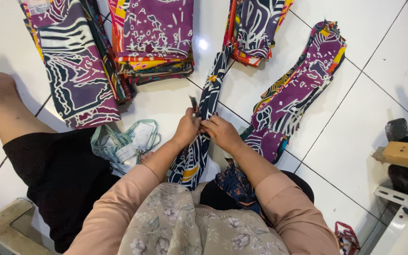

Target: The person sits on the floor and folds multiple pieces of patterned fabric one by one. They use a small black tool to press or crease the folded edges before stacking the finished pieces.

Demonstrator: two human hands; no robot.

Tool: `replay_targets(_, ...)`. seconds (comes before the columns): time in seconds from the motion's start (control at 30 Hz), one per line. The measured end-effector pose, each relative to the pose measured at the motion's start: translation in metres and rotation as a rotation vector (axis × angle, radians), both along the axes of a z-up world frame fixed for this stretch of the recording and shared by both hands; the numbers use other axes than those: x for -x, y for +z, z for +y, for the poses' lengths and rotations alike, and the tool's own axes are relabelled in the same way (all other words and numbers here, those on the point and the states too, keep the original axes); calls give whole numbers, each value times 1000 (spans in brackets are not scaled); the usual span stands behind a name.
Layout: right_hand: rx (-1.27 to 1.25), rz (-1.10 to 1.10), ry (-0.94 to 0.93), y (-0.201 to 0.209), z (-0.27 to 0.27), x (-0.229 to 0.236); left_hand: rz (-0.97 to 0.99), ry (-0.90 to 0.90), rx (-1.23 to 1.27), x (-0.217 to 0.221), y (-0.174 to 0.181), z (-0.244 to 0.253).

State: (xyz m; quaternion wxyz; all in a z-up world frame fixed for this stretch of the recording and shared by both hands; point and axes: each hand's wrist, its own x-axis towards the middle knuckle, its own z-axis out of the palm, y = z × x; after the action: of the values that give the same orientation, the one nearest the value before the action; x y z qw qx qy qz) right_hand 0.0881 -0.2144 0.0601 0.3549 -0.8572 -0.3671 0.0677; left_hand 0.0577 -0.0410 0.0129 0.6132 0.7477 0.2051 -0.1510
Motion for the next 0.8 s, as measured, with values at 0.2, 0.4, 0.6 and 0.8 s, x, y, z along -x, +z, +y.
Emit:
replay_targets(0.2, -32, -66, 27, -13, 2, 2, -410, -70, -287, 17, 31, -6)
replay_targets(0.4, -130, 468, -126, -58, -7, -2, -651, -165, -466, 31, 30, 9)
replay_targets(0.6, -245, 753, -200, -95, -19, -7, -700, -209, -465, 32, 32, 5)
replay_targets(0.8, -241, 891, -278, -112, -29, -12, -634, -262, -435, 29, 23, 9)
